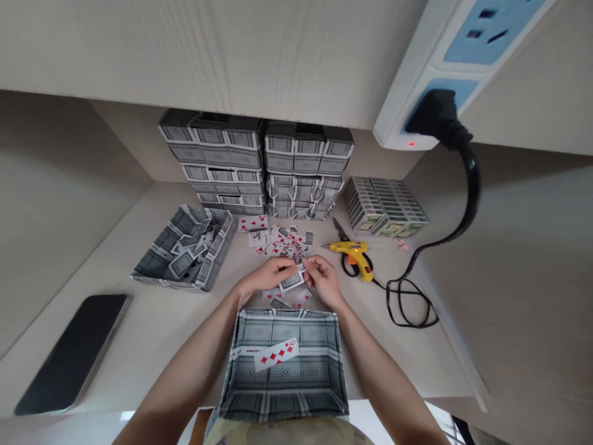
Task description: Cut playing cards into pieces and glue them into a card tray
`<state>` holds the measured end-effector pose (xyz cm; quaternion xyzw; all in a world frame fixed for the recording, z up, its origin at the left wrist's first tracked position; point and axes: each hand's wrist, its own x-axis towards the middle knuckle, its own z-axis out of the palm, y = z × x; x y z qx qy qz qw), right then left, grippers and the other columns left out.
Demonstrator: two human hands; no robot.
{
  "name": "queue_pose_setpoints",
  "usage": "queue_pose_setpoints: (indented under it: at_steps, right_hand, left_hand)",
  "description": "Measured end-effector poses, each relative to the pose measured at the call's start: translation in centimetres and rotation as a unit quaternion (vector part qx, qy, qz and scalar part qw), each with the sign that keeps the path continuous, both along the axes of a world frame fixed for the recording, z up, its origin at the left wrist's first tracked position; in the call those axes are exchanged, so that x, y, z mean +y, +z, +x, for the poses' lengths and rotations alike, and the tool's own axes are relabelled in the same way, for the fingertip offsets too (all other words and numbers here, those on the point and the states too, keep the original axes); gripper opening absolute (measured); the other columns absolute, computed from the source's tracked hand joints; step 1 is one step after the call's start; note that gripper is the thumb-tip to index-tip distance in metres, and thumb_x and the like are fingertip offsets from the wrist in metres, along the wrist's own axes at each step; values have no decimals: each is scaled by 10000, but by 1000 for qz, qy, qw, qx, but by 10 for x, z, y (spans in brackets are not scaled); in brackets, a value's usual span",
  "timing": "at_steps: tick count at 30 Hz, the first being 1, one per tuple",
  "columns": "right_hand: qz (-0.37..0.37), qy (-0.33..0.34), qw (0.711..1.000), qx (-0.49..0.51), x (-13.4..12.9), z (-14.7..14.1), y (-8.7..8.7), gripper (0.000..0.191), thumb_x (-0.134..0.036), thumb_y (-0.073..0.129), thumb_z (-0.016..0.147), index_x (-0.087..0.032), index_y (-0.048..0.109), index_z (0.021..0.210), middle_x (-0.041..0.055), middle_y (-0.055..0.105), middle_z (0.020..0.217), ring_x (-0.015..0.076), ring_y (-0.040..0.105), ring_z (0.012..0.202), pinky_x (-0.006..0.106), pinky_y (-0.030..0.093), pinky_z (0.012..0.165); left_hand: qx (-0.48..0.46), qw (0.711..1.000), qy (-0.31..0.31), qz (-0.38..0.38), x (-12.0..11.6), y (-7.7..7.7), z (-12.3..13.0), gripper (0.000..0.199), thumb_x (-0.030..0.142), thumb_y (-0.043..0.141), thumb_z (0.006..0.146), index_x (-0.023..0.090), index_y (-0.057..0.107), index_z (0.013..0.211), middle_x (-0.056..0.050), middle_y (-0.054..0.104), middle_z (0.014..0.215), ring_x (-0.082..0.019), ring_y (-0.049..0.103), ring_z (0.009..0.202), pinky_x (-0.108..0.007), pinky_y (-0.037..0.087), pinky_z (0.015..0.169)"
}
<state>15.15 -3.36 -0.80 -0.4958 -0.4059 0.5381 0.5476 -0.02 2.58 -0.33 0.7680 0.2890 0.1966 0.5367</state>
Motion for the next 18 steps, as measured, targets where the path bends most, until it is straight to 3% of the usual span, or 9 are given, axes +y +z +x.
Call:
queue_pose_setpoints:
  at_steps: [8,18]
  right_hand:
    - [-17,39,999,-6,2,3,-1,314,-464,605,698,-183,477,640,-78,433,439,46,316,346,195,222,351]
    - [-9,35,999,6,1,1,-4,302,-455,604,703,-182,488,648,-74,439,455,48,316,368,193,216,362]
  left_hand:
    - [-17,999,31,-30,-1,-4,1,283,355,435,793,130,504,637,26,452,608,-90,396,590,-190,347,554]
    - [8,999,19,-29,2,2,0,277,336,428,776,129,518,617,33,435,577,-88,387,577,-188,328,540]
